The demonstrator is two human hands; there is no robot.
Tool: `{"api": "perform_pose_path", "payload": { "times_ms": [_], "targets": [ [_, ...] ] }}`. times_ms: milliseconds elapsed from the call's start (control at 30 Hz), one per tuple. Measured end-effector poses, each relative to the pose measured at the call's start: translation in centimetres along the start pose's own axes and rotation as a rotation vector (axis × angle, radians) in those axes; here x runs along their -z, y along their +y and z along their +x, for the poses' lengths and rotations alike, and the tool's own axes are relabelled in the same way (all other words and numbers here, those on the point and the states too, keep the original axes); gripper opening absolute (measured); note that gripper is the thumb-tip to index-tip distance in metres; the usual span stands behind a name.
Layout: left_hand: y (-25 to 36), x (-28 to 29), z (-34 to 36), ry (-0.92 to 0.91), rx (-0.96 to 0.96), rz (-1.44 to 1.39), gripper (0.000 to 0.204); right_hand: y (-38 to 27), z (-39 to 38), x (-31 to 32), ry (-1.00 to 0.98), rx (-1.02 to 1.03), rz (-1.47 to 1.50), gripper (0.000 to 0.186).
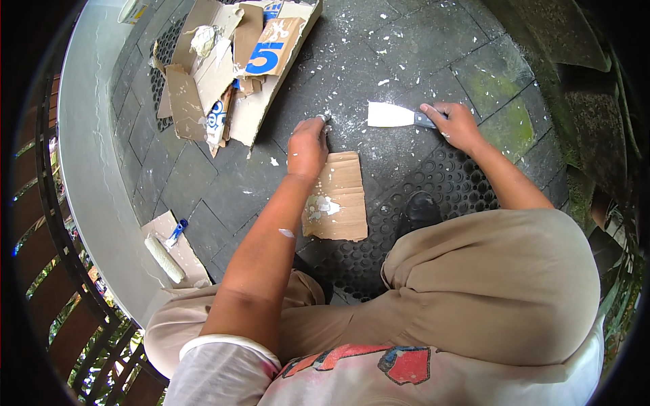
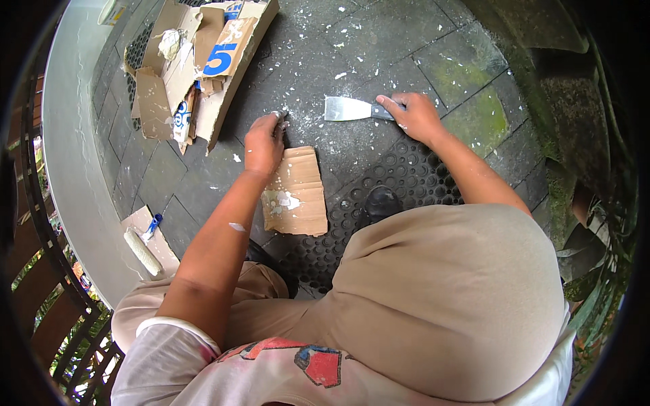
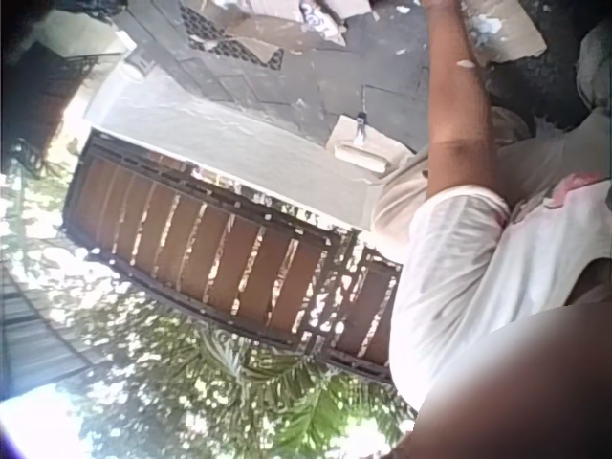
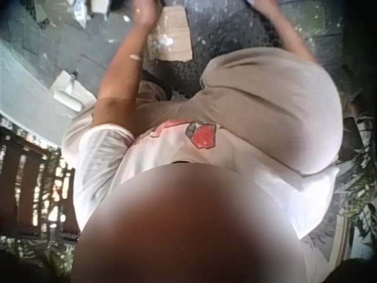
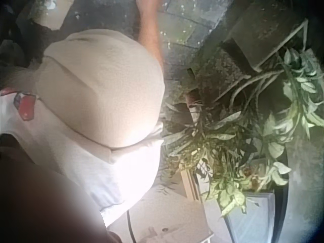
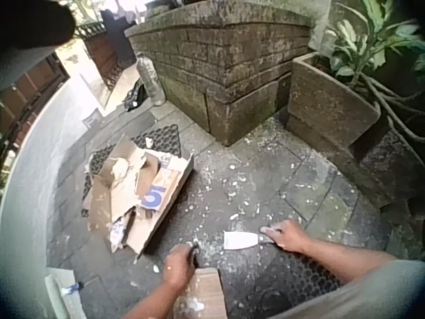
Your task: The person is scraping and smoothing a surface, likely a wall or tile, using a putty knife and cardboard scraps.
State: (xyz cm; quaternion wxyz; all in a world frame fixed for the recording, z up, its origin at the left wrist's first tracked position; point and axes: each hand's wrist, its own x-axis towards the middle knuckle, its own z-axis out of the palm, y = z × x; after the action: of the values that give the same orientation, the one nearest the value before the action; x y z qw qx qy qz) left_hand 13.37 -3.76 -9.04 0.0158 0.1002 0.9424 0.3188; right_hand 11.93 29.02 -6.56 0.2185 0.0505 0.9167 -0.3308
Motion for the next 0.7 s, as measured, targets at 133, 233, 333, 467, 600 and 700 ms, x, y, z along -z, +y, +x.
{"api": "perform_pose_path", "payload": {
  "times_ms": [133,233,333,467,600,700],
  "targets": [
    [0.1,-0.1,0.1,-0.055,0.013,0.059,0.013,-0.2,0.0,-0.1,-0.013,0.003,-0.009,0.051],
    [-0.2,-0.1,0.1,-0.113,0.003,0.086,0.014,-0.4,0.0,-0.1,-0.004,0.014,-0.001,0.050],
    [-0.5,-0.1,0.4,-0.111,-0.013,0.055,0.014,-0.2,0.1,-0.1,-0.017,-0.006,-0.007,0.050],
    [-0.4,1.3,1.3,-0.222,0.051,0.058,0.018,0.5,0.4,-0.5,0.014,0.010,0.034,0.049],
    [-1.5,3.6,2.3,-0.353,-0.184,0.115,0.030,-1.2,1.0,0.7,-0.059,0.104,-0.038,0.050],
    [-1.9,4.4,2.4,-0.379,-0.057,0.179,0.040,-3.3,3.4,1.0,-0.132,0.196,-0.196,0.051]
  ]
}}
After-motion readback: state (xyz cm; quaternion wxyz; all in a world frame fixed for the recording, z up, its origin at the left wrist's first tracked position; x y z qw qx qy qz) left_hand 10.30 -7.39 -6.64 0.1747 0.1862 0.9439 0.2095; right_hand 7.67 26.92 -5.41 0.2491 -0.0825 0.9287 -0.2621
